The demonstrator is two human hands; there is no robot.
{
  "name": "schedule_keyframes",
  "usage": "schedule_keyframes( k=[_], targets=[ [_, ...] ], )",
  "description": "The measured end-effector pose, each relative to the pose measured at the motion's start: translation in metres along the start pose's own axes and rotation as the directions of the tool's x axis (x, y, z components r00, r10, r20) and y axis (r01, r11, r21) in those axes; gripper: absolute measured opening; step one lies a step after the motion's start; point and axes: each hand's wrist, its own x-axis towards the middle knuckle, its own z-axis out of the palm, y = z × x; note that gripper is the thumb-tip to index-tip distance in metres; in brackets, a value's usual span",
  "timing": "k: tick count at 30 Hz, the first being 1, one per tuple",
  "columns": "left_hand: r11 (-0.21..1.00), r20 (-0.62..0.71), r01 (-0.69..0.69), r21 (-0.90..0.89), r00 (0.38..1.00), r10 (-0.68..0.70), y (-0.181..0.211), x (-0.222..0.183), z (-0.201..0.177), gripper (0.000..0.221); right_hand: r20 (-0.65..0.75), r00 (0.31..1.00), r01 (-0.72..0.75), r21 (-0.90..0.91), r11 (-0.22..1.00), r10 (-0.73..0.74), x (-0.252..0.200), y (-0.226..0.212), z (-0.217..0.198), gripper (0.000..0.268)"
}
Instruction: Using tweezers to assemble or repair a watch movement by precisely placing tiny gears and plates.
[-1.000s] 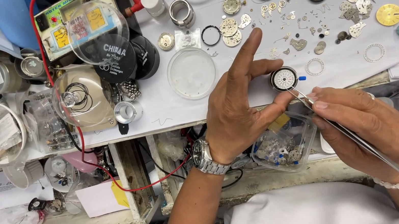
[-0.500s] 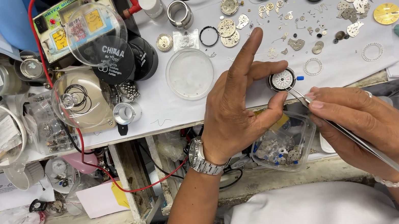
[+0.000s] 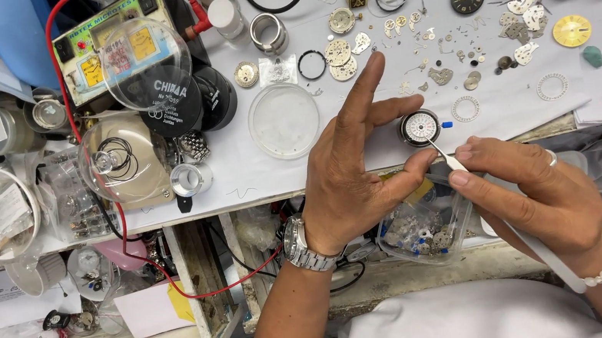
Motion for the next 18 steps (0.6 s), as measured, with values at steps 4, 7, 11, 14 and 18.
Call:
schedule_keyframes(
  k=[4,7,11,14,18],
  targets=[
    [1.0,-0.012,-0.008,0.027,1.0,0.009,-0.0005,0.0007,0.0018,0.087,-0.002,1.0,0.02,-0.033,0.999,-0.02,-0.0022,0.003,0.0022,0.026],
    [1.0,-0.016,0.012,0.017,1.0,-0.012,-0.0003,0.0005,0.0019,0.084,-0.014,1.0,0.026,-0.033,0.999,-0.026,-0.0032,0.0037,0.0039,0.026],
    [0.999,-0.013,0.026,0.028,1.0,-0.025,-0.0009,-0.0001,0.0033,0.085,-0.002,1.0,0.023,-0.026,0.999,-0.023,-0.0055,0.004,0.0038,0.029],
    [0.999,-0.014,0.025,0.034,1.0,-0.025,-0.001,-0.0001,0.0036,0.084,0.006,1.0,0.024,-0.008,1.0,-0.024,-0.0086,0.0052,0.0037,0.031],
    [1.0,-0.009,0.017,0.019,1.0,-0.017,0.0004,0.0008,0.002,0.084,0.003,1.0,0.025,0.016,1.0,-0.025,-0.009,0.0056,-0.0018,0.03]
  ],
)
